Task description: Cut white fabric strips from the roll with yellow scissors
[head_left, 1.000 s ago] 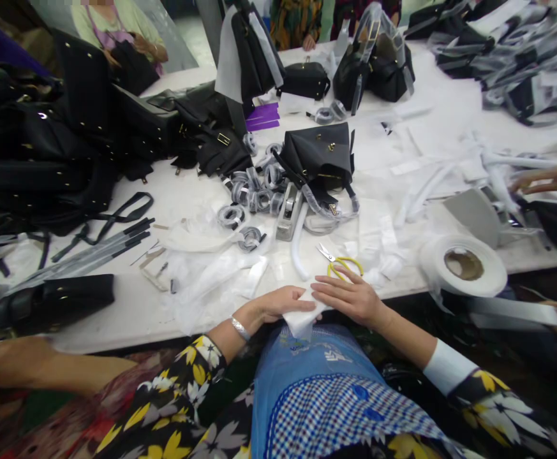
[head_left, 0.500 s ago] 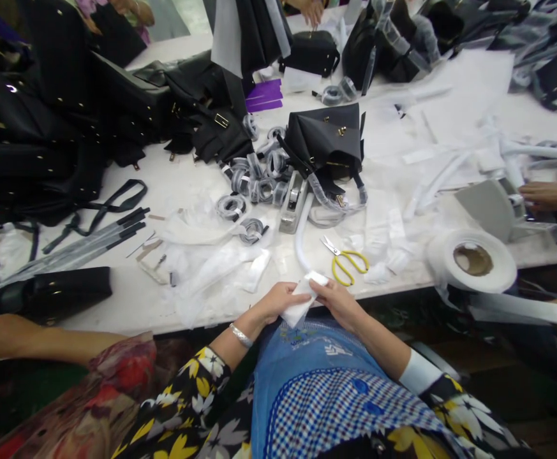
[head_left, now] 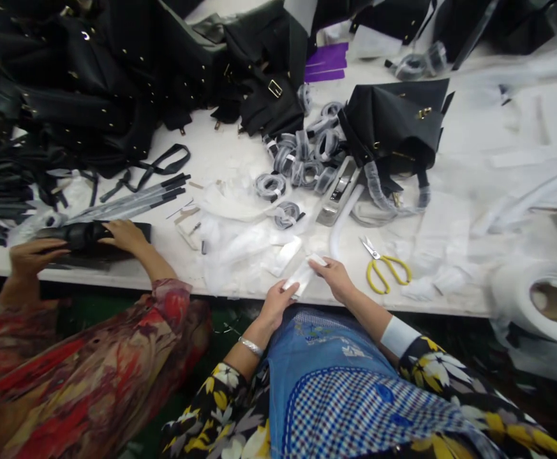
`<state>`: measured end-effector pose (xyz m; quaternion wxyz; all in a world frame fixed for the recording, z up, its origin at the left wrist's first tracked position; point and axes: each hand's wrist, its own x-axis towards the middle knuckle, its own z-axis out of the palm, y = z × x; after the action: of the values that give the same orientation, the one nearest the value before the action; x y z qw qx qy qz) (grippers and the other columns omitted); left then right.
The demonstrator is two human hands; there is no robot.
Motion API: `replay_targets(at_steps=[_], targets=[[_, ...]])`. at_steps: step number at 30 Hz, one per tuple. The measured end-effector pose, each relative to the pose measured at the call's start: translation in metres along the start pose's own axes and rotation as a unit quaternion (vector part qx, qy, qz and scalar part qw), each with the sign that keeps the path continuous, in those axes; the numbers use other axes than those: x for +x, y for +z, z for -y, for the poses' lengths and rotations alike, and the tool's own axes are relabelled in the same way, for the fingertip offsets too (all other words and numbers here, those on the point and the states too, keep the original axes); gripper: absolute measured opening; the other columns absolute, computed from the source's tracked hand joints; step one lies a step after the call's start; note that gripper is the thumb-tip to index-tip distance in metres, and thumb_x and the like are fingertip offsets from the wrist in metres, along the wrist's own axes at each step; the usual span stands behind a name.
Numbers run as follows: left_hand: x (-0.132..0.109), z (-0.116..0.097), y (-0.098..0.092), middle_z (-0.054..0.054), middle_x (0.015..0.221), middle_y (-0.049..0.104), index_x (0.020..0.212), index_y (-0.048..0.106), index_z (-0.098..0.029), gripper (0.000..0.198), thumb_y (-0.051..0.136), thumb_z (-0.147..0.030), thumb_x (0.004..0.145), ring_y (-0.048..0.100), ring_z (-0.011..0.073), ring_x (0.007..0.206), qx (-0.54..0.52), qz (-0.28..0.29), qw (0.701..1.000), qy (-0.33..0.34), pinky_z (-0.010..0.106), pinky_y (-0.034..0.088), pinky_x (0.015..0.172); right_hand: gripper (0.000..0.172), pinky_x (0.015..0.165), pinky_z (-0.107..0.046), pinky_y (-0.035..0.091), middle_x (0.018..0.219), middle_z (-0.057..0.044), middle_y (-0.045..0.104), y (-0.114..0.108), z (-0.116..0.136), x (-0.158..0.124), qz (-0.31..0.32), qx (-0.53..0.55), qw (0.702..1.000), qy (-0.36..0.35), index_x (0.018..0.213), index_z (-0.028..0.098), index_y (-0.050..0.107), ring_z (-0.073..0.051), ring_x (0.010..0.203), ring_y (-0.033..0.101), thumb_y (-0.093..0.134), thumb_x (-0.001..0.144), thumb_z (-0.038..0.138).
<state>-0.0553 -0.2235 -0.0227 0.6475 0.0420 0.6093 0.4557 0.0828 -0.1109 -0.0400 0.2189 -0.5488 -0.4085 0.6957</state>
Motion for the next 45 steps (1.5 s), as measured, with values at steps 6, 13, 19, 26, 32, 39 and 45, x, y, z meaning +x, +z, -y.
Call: replay_targets(at_steps=[6, 13, 19, 26, 32, 39, 45], targets=[[0.015, 0.011, 0.004, 0.008, 0.095, 0.069, 0.101, 0.068, -0.013, 0.048, 0.079, -0.043, 0.066, 0.063, 0.0145, 0.081, -0.059, -0.099, 0.990, 0.083, 0.026, 0.050, 0.072, 0.050, 0.064, -0.028, 0.049, 0.075, -0.005, 0.069, 0.006, 0.001, 0.031, -0.016, -0.054, 0.998, 0.006, 0.089, 0.012, 0.074, -0.015, 0.065, 0.058, 0.078, 0.060, 0.052], [0.031, 0.022, 0.012, 0.003, 0.079, 0.065, 0.083, 0.064, -0.014, 0.043, 0.078, -0.049, 0.063, 0.059, 0.0119, 0.071, -0.032, -0.182, 0.979, 0.081, 0.022, 0.045, 0.062, 0.054, 0.057, -0.024, 0.041, 0.069, -0.003, 0.066, 0.003, -0.004, 0.046, -0.048, -0.166, 0.985, -0.018, 0.093, 0.012, 0.075, -0.012, 0.060, 0.052, 0.072, 0.064, 0.058], [0.033, 0.025, 0.013, 0.004, 0.082, 0.066, 0.084, 0.064, -0.014, 0.043, 0.077, -0.050, 0.064, 0.059, 0.0122, 0.072, -0.038, -0.172, 0.981, 0.082, 0.022, 0.044, 0.062, 0.055, 0.054, -0.024, 0.038, 0.064, -0.001, 0.062, 0.000, -0.006, 0.046, -0.041, -0.169, 0.985, -0.009, 0.092, 0.012, 0.074, -0.012, 0.056, 0.048, 0.072, 0.064, 0.059], [0.029, 0.033, 0.011, 0.008, 0.094, 0.068, 0.102, 0.065, -0.012, 0.052, 0.077, -0.047, 0.066, 0.062, 0.0143, 0.079, -0.050, -0.161, 0.982, 0.090, 0.023, 0.047, 0.065, 0.051, 0.054, -0.024, 0.037, 0.062, -0.001, 0.062, -0.001, -0.004, 0.040, -0.021, -0.197, 0.980, -0.026, 0.092, 0.013, 0.074, -0.012, 0.056, 0.049, 0.070, 0.067, 0.058], [0.024, 0.038, 0.009, 0.009, 0.090, 0.068, 0.102, 0.065, -0.010, 0.054, 0.077, -0.047, 0.065, 0.062, 0.0151, 0.077, -0.039, -0.180, 0.979, 0.083, 0.025, 0.048, 0.066, 0.044, 0.060, -0.027, 0.044, 0.072, -0.004, 0.070, 0.001, -0.005, 0.037, 0.025, -0.138, 0.990, -0.001, 0.094, 0.014, 0.073, -0.016, 0.064, 0.058, 0.075, 0.066, 0.049], [0.019, 0.039, 0.008, 0.008, 0.092, 0.068, 0.101, 0.066, -0.012, 0.049, 0.078, -0.044, 0.066, 0.062, 0.0144, 0.079, -0.050, -0.142, 0.986, 0.075, 0.024, 0.048, 0.068, 0.042, 0.091, -0.036, 0.049, 0.102, -0.005, 0.073, -0.015, -0.008, 0.019, 0.163, 0.091, 0.981, 0.044, 0.107, 0.020, 0.069, -0.020, 0.091, 0.066, 0.079, 0.069, 0.036], [0.017, 0.039, 0.015, 0.009, 0.098, 0.067, 0.108, 0.065, -0.012, 0.051, 0.079, -0.039, 0.067, 0.061, 0.0127, 0.079, -0.075, -0.090, 0.992, 0.051, 0.023, 0.047, 0.069, 0.033, 0.098, -0.039, 0.047, 0.104, -0.006, 0.072, -0.023, -0.018, 0.003, 0.158, 0.167, 0.971, 0.062, 0.099, 0.019, 0.070, -0.022, 0.099, 0.065, 0.079, 0.069, 0.029]])
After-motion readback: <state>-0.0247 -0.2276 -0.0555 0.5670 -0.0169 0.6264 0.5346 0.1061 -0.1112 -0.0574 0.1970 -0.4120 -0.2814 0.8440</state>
